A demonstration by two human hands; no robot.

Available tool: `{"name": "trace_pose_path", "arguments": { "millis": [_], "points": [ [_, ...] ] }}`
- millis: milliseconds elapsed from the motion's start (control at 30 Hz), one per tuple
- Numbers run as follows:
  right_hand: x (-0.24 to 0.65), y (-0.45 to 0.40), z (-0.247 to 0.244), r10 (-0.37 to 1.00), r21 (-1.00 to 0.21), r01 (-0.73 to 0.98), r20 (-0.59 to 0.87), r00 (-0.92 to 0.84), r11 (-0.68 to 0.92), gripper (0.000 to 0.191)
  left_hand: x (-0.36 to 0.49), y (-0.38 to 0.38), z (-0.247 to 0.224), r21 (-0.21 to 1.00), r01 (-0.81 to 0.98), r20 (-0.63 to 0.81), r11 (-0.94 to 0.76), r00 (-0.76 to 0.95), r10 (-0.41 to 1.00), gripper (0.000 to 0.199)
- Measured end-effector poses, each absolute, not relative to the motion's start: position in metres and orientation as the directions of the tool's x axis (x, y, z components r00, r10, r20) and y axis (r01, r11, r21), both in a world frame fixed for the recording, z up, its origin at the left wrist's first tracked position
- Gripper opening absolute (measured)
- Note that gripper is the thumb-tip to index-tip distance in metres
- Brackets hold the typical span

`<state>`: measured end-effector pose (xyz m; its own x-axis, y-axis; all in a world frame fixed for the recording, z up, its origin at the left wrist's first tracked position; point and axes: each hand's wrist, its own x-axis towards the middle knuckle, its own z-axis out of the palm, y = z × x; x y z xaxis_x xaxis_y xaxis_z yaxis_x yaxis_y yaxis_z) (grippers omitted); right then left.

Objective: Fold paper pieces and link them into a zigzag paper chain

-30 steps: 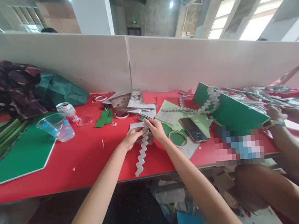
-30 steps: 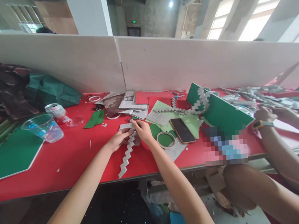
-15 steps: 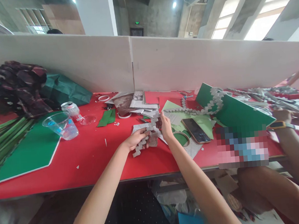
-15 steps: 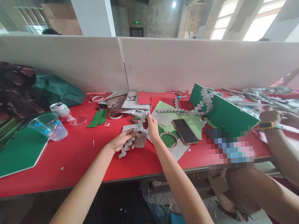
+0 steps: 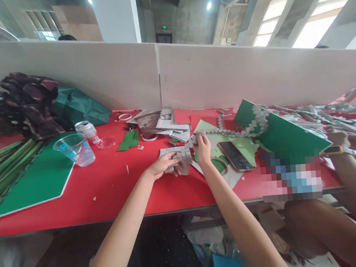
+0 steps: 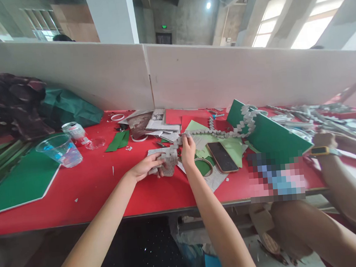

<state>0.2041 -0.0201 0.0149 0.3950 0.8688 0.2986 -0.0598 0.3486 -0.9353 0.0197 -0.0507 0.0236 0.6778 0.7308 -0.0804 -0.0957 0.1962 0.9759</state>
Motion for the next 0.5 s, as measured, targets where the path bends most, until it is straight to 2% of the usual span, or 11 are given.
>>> {"name": "trace_pose_path", "arguments": {
  "millis": [100, 200, 267, 367, 500],
  "points": [
    [0.211, -0.015, 0.013, 0.796, -0.895, -0.18, 0.252, 0.55, 0.408, 0.041, 0.017, -0.05, 0.023, 0.973, -0.074, -0.11, 0.218, 0.682, 0.723, 0.044],
    [0.209, -0.017, 0.016, 0.815, -0.886, -0.195, 0.276, 0.509, 0.421, 0.041, 0.017, -0.048, 0.02, 0.964, -0.098, -0.129, 0.246, 0.639, 0.758, 0.043],
    [0.203, -0.021, 0.021, 0.846, -0.884, -0.162, 0.345, 0.407, 0.439, 0.041, 0.018, -0.047, 0.02, 0.95, -0.156, -0.126, 0.27, 0.599, 0.791, 0.041],
    [0.195, -0.03, 0.027, 0.879, -0.875, -0.12, 0.448, 0.164, 0.469, 0.045, 0.02, -0.046, 0.02, 0.903, -0.301, -0.11, 0.308, 0.531, 0.84, 0.036],
    [0.187, -0.04, 0.029, 0.862, -0.868, -0.04, 0.495, -0.109, 0.494, 0.058, 0.02, -0.041, 0.02, 0.814, -0.468, -0.103, 0.344, 0.467, 0.878, 0.029]
  ]
}}
